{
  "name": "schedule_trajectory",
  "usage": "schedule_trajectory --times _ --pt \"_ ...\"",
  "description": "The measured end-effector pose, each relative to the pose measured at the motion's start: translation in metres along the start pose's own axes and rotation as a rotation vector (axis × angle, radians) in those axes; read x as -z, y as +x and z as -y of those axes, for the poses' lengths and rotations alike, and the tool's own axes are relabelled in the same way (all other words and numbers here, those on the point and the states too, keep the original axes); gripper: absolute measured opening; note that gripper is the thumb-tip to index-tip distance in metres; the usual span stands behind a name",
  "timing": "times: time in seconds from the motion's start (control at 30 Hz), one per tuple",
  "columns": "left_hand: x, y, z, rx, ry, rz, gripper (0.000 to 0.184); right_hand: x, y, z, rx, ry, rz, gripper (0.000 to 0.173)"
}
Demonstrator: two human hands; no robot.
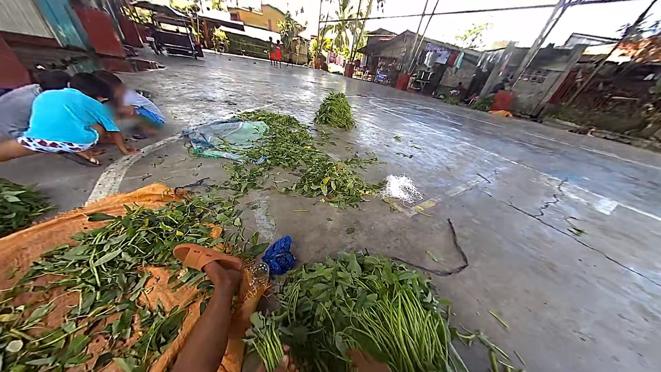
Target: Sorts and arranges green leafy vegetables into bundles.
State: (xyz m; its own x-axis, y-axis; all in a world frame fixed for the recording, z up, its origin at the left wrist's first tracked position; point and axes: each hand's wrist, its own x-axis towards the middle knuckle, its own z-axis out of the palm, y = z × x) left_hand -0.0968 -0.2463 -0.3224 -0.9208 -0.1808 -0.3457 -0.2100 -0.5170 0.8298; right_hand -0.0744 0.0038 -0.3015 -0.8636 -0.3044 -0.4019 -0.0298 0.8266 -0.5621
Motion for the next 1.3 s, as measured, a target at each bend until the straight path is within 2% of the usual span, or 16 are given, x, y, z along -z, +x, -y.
schedule_trajectory --times 0.07,0.1,0.17,0.23,0.3,0.37,0.47,0.57,0.63,0.7,0.9,1.0,1.13,1.3 --pt "0.005 0.002 0.005 -0.017 0.021 0.005 0.024 0.039 0.01 -0.001 -0.116 -0.147 -0.172 0.071" --pt "0.006 0.004 0.007 -0.032 0.043 0.014 0.025 0.05 0.019 -0.008 -0.195 -0.202 -0.178 0.07" --pt "0.004 0.005 0.008 -0.052 0.052 0.029 0.024 0.061 0.035 -0.021 -0.287 -0.259 -0.027 0.058" --pt "0.003 0.005 0.009 -0.061 0.028 0.028 0.022 0.065 0.046 -0.026 -0.172 -0.213 0.103 0.039" --pt "0.004 0.006 0.012 -0.065 -0.014 0.02 0.022 0.066 0.05 -0.021 0.042 0.081 0.078 0.031" --pt "0.005 0.004 0.017 -0.048 -0.045 0.0 0.022 0.068 0.051 -0.005 0.138 0.393 0.051 0.029" --pt "0.002 0.0 0.016 -0.031 -0.101 -0.006 0.021 0.074 0.055 0.022 0.171 0.514 0.023 0.033" --pt "0.01 -0.019 0.028 -0.017 -0.19 0.011 0.017 0.07 0.054 0.039 0.205 0.529 -0.035 0.042" --pt "-0.001 -0.044 0.023 0.047 -0.184 -0.133 0.016 0.066 0.054 0.042 0.19 0.478 -0.063 0.047" --pt "-0.005 -0.049 0.019 0.077 -0.121 -0.181 0.017 0.06 0.053 0.039 0.164 0.421 -0.064 0.045" --pt "-0.023 -0.058 0.011 0.122 -0.017 -0.054 0.018 0.024 0.051 0.038 0.13 0.383 0.045 0.042" --pt "-0.006 -0.044 0.047 -0.012 0.011 0.102 0.022 0.002 0.051 0.038 0.173 0.382 0.087 0.041" --pt "0.001 -0.041 0.055 -0.053 0.106 0.095 0.025 -0.018 0.048 0.039 0.218 0.436 0.019 0.031" --pt "-0.006 -0.045 0.051 0.02 0.205 0.061 0.029 -0.031 0.042 0.043 0.193 0.358 -0.063 0.038"
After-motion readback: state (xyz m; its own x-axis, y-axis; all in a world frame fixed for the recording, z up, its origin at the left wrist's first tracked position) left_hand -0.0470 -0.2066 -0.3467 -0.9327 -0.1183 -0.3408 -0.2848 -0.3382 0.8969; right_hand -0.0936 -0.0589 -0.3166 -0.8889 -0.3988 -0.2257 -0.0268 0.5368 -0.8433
